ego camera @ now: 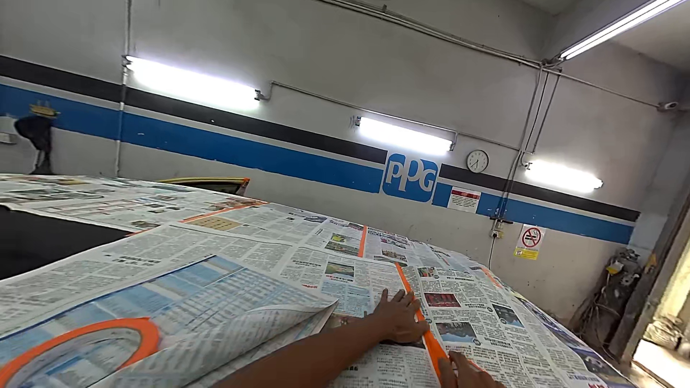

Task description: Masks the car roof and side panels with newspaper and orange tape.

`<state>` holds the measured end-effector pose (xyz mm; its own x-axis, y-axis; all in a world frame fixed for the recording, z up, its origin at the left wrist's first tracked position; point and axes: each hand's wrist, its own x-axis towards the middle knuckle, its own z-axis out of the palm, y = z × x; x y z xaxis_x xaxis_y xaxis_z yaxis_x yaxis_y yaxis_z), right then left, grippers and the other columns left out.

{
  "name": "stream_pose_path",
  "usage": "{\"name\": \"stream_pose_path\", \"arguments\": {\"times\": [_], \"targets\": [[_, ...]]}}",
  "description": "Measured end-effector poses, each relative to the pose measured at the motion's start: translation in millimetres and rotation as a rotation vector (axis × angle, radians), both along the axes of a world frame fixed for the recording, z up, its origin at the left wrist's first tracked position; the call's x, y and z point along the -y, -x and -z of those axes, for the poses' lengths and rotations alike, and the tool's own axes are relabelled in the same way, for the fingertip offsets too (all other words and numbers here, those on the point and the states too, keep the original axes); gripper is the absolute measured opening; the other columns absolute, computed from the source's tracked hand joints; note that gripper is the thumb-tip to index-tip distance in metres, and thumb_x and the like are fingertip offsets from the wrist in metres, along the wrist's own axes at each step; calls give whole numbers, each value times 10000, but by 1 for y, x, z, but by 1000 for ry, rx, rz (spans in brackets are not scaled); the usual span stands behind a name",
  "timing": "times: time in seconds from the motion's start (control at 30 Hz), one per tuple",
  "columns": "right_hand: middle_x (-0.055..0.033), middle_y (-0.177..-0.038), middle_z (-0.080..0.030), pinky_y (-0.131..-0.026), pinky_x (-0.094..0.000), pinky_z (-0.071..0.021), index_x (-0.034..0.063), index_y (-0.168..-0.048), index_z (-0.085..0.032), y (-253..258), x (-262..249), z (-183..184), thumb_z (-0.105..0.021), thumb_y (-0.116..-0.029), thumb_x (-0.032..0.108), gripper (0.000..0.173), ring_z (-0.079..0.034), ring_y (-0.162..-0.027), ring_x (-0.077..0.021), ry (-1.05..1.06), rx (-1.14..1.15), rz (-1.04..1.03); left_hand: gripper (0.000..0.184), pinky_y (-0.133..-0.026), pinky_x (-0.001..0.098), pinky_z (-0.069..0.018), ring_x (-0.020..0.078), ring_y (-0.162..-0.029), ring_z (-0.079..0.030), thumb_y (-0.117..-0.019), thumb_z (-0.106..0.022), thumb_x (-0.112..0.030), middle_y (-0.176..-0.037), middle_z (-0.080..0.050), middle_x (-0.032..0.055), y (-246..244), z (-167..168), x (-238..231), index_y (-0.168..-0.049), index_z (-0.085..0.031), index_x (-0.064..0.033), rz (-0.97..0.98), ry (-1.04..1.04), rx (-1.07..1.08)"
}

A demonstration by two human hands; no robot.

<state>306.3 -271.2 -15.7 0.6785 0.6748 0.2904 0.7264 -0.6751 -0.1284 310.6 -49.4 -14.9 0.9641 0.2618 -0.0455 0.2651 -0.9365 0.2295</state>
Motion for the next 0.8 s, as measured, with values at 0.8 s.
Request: {"name": "stream_pose_path", "arguments": {"times": [0.8], "targets": [[-128, -699, -675, -525, -486, -513, 19, -918, -717, -2, 11, -26, -548, -1012, 219, 278, -668, -599, -284, -654, 364, -93, 741, -1097, 836, 59, 375, -1588, -52, -1038, -342, -588, -1721, -151, 108, -9, -6, 6, -1619, -297, -130, -75, 53, 12]]}}
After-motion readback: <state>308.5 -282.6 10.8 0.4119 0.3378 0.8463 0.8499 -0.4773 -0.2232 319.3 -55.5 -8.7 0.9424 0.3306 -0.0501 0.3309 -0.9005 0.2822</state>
